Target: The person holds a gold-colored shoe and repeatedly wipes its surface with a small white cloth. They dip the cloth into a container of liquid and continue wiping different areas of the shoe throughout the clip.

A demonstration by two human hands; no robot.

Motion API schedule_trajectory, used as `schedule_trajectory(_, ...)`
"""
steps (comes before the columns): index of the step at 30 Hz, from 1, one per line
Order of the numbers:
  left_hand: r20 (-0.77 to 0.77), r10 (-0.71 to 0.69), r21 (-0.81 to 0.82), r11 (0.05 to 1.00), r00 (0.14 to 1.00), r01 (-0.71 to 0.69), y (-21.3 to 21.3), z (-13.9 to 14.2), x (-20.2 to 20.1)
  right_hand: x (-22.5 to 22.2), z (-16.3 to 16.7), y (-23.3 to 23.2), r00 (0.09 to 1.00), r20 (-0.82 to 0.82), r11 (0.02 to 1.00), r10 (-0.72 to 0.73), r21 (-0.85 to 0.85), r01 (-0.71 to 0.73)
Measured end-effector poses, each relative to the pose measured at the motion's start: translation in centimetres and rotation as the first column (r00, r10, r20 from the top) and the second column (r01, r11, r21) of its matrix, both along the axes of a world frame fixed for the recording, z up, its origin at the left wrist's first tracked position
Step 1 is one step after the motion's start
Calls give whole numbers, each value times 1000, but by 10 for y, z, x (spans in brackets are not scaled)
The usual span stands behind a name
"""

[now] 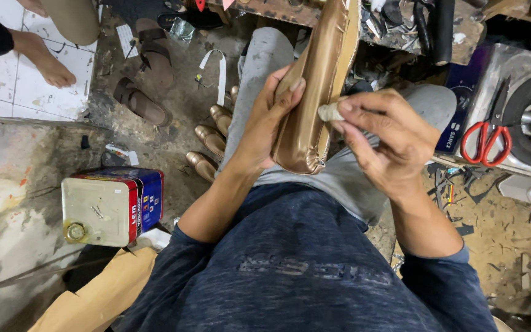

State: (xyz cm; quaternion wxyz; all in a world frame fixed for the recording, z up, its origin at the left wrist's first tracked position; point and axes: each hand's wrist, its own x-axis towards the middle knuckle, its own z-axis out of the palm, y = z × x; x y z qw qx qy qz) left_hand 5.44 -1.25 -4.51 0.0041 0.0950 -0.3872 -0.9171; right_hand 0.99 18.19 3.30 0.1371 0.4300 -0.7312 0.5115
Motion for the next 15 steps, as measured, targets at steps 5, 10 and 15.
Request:
schedule_trajectory(5, -3, 23, -17, 1000, 1000, -23, -1, -2, -4, 8, 11, 3, 998, 14, 994, 65, 92, -66)
schedule_trajectory(10, 18, 31, -89, 996, 999, -30, -1, -7, -4, 8, 13, 1, 999, 15, 996, 36, 85, -37)
schedule_trajectory(15, 42, -3, -20, 1000, 999, 3, -5, -10, -8, 8, -2, 23, 956, 260, 990, 132, 7, -139)
